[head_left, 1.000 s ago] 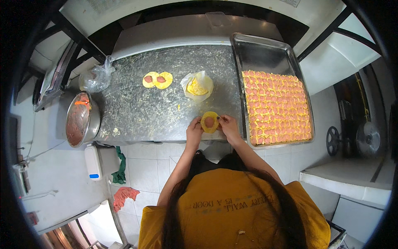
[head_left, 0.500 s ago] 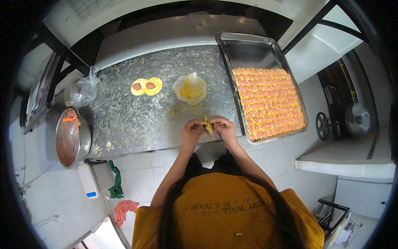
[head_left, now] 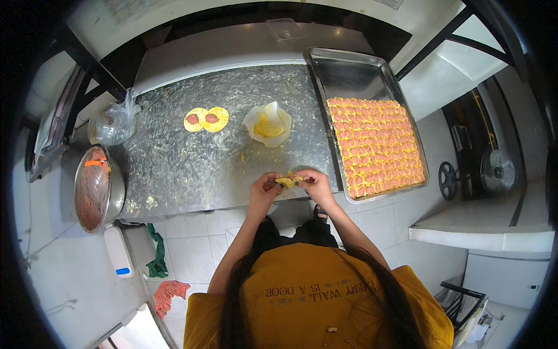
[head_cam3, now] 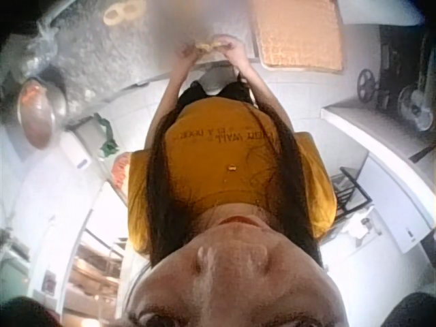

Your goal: The person places small yellow circular items with red centers onto a metal tray, arranging them in neat rows. The person handles the items one at a time, picking them up from the counter and placing them on the tray. The tray gradually fills with the arranged items.

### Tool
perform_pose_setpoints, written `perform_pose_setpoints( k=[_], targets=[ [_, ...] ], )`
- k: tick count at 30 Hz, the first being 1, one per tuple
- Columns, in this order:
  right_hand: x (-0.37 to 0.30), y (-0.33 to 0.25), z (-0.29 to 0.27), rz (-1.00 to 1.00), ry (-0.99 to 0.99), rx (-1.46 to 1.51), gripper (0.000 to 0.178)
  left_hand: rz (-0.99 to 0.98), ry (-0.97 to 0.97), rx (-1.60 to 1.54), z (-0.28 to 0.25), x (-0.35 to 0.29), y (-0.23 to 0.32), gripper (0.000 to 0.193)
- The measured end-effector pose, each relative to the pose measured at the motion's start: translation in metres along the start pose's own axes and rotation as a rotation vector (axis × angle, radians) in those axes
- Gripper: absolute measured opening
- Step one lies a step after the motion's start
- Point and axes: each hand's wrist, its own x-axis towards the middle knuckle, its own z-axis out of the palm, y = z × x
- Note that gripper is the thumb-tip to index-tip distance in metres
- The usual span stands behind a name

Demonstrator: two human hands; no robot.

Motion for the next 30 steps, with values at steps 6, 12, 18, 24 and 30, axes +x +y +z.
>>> perform_pose_setpoints(
  k=[6,12,18,24,30],
  targets=[
    [-0.003,0.001,0.003,-0.297,-0.012,-0.115,0.038,0.330,0.074,0.453,0.001,0.003,-0.011,0.014],
    [0.001,-0.018,0.012,-0.340,0.026,-0.373,0.042,0.359,0.064,0.488,0.002,0.005,-0.018,0.022],
    [-0.001,-0.023,0.012,-0.338,-0.059,-0.518,0.039,0.318,0.060,0.474,0.002,-0.003,-0.010,0.028],
    [-0.002,-0.020,0.009,-0.299,-0.085,-0.570,0.036,0.518,0.088,0.540,0.006,-0.001,-0.021,0.022],
    [0.001,-0.030,0.012,-0.352,-0.094,-0.689,0.034,0.421,0.112,0.711,0.011,-0.005,-0.017,0.022]
  ],
)
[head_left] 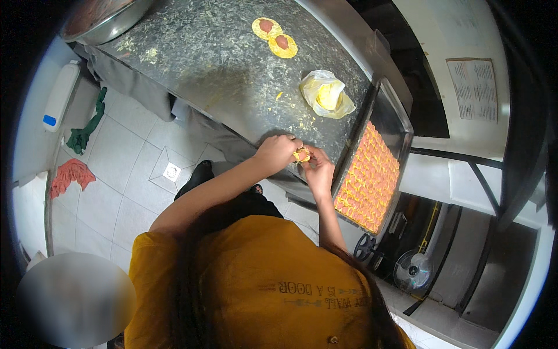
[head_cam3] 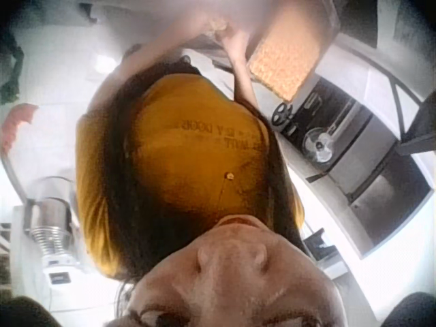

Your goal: The person places small yellow circular items with red centers onto a metal tray, arranging them in neat rows. The person handles the items one at a time, picking them up from the counter and placing them on the tray. The tray gradually fills with the arranged items.

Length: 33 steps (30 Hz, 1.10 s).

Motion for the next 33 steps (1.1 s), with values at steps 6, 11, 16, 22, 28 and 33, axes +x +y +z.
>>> perform_pose_setpoints(
  k=[6,11,16,22,28,33],
  targets=[
    [-0.001,-0.006,-0.004,0.013,-0.072,-0.062,0.042,-0.021,0.010,-0.001,-0.006,-0.001,0.001,0.020],
    [-0.001,-0.009,-0.002,-0.042,0.011,-0.008,0.039,0.010,-0.087,-0.154,-0.010,0.003,-0.008,0.017],
    [-0.002,0.005,0.004,-0.021,0.025,-0.026,0.036,-0.001,-0.110,-0.139,-0.006,0.007,-0.008,0.019],
    [-0.004,-0.005,0.000,0.071,0.090,0.069,0.031,0.064,0.001,-0.106,-0.003,0.008,-0.013,0.020],
    [-0.003,0.002,0.009,-0.009,0.157,0.046,0.032,0.058,-0.123,-0.082,-0.008,0.011,-0.007,0.021],
    [-0.005,0.008,0.007,0.055,0.117,0.027,0.033,0.060,-0.147,-0.148,-0.008,0.015,-0.008,0.018]
  ],
)
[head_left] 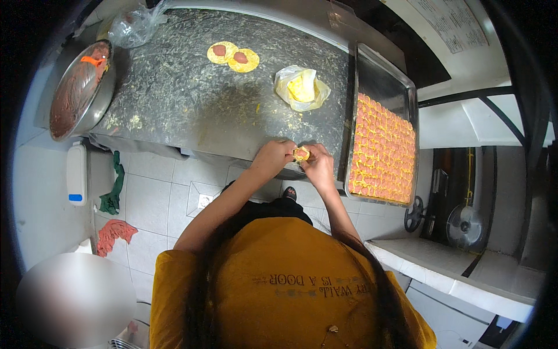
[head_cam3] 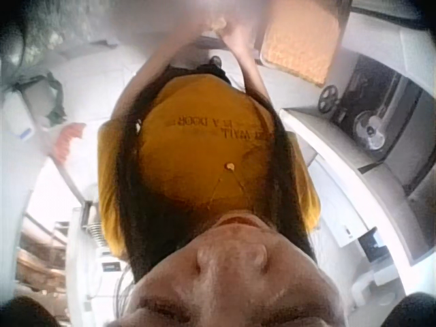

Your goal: The person places small yellow circular items with red centers onto a metal tray, arranging them in neat rows. The person handles the items one at a time, picking them up from the counter and placing them on the tray. The tray gradually fills with the arranged items.

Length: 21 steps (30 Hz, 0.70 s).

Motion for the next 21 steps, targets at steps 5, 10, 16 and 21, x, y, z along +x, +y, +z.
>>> perform_pose_setpoints(
  k=[5,10,16,21],
  targets=[
    [-0.001,-0.004,-0.003,-0.025,0.071,0.083,0.035,-0.036,-0.017,0.087,-0.001,0.000,0.007,0.016],
    [0.000,-0.010,-0.006,0.050,0.013,-0.010,0.035,-0.034,-0.053,0.132,-0.001,0.004,0.006,0.015],
    [-0.002,-0.009,-0.003,-0.032,0.138,0.009,0.032,-0.048,-0.001,0.111,-0.003,0.004,0.013,0.020],
    [-0.002,-0.007,0.001,0.053,0.079,0.021,0.035,0.002,-0.076,0.116,-0.001,0.007,0.008,0.022]
  ],
)
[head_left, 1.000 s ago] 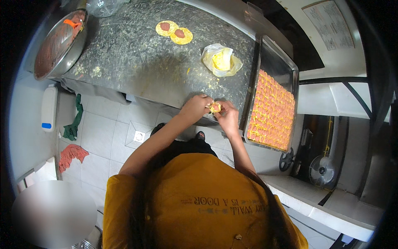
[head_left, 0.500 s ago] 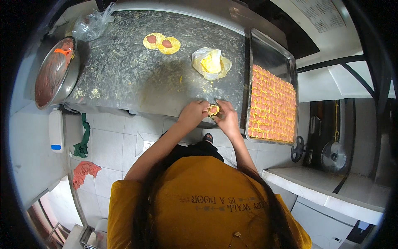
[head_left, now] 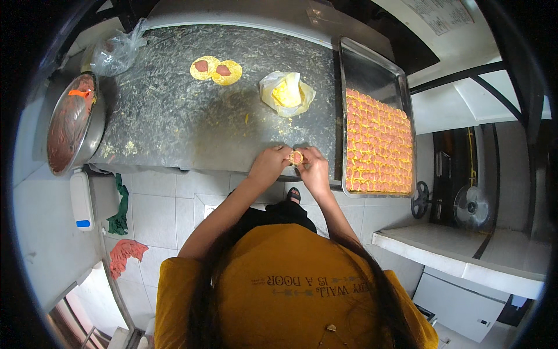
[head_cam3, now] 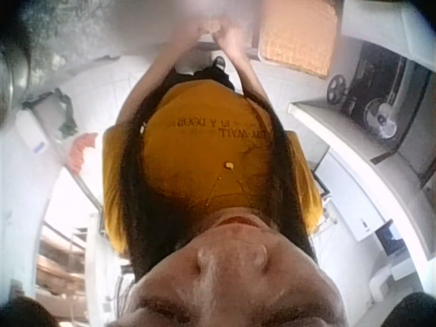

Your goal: The person places small yellow circular items with red centers onto a metal tray, arranging them in neat rows. The person handles the items one at a time, picking them up from the counter and placing them on the tray. The tray gradually fills with the arranged items.

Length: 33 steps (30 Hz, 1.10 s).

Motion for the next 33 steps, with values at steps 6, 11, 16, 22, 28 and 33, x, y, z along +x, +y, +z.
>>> perform_pose_setpoints(
  k=[6,11,16,22,28,33],
  targets=[
    [-0.002,-0.005,0.001,0.022,0.036,-0.062,0.031,0.043,0.012,-0.027,-0.002,0.002,0.002,0.021],
    [0.003,0.011,0.003,-0.017,-0.006,0.027,0.034,0.043,-0.024,-0.039,-0.001,0.007,-0.001,0.021],
    [0.002,-0.005,-0.008,-0.111,0.014,-0.057,0.033,0.069,-0.014,-0.047,0.001,0.005,-0.007,0.018],
    [0.003,-0.023,-0.013,-0.213,-0.060,-0.222,0.047,0.018,0.059,-0.111,-0.020,-0.001,-0.005,0.017],
    [-0.005,-0.009,-0.017,-0.270,-0.303,-0.377,0.044,-0.273,0.560,0.178,-0.110,0.022,-0.065,0.015],
    [-0.001,0.000,-0.015,-0.324,-0.352,-0.322,0.033,-0.482,0.723,0.560,-0.180,0.070,-0.131,0.021]
  ],
)
